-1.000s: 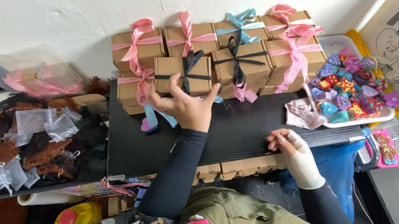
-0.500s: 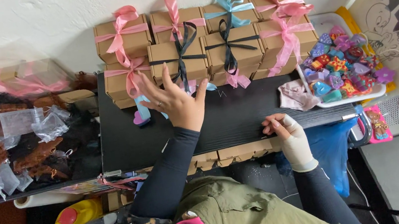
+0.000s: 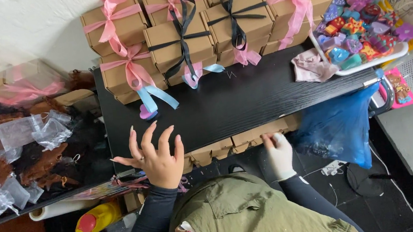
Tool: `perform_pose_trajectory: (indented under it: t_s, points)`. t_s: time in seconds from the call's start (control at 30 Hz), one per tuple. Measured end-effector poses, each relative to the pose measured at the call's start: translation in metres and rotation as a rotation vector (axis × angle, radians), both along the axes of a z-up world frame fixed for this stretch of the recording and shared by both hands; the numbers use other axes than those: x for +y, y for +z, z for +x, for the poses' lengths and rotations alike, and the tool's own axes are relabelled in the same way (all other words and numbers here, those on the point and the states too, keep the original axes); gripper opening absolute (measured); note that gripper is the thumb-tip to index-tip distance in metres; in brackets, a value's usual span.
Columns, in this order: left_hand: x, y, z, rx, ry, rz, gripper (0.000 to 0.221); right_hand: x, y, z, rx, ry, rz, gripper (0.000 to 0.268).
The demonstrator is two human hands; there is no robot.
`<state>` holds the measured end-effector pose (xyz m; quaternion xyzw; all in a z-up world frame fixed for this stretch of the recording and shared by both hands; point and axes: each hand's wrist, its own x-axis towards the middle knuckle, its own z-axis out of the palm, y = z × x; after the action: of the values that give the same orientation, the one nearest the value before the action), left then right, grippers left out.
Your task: The person is preparing and packing small gift boxes with decorative filler, heart-shaped ornaments, and mesh bags, and tying them with ribbons.
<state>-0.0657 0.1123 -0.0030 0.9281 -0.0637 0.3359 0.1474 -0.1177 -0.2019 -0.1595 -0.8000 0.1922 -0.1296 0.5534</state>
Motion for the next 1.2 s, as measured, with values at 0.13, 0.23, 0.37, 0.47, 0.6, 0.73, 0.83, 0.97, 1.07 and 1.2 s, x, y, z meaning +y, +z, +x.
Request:
perform_pose_trajectory:
  t_s: [0.13,0.23,0.37,0.47,0.6,0.73,0.83,0.97,1.07,1.2]
  points:
    - [0.005,-0.01,-0.001,0.023,-0.034,-0.001,0.017,0.023,-0.041,0.009,0.192,0.159,-0.419,0.044]
    - [0.002,-0.011,0.001,0.017,-0.037,0.007,0.018,0.04,-0.062,0.028,0.273,0.2,-0.504,0.07]
    - [-0.001,-0.01,0.001,0.022,-0.019,0.016,0.019,0.05,-0.088,0.047,0.446,0.248,-0.575,0.1]
    - [-0.001,-0.012,0.0,0.027,-0.003,0.017,0.02,0.048,-0.099,0.054,0.544,0.292,-0.661,0.096]
    - [0.0,-0.018,0.0,0.023,0.018,0.018,0.022,0.041,-0.091,0.05,0.541,0.34,-0.736,0.097]
    - [-0.002,-0.017,0.001,0.003,0.045,0.024,0.024,0.032,-0.092,0.047,0.465,0.324,-0.689,0.097]
    - [-0.004,-0.015,-0.002,0.006,0.057,0.013,0.026,0.026,-0.082,0.047,0.481,0.356,-0.684,0.097]
    - [-0.004,-0.013,-0.002,0.02,0.046,-0.027,0.029,0.011,-0.03,0.041,0.505,0.378,-0.646,0.086]
    - [-0.006,-0.011,-0.001,0.037,0.024,-0.065,0.03,-0.017,0.019,0.031,0.491,0.437,-0.499,0.086]
    - [-0.016,0.003,-0.004,0.035,0.022,-0.128,0.031,-0.064,0.1,0.021,0.521,0.637,0.059,0.081]
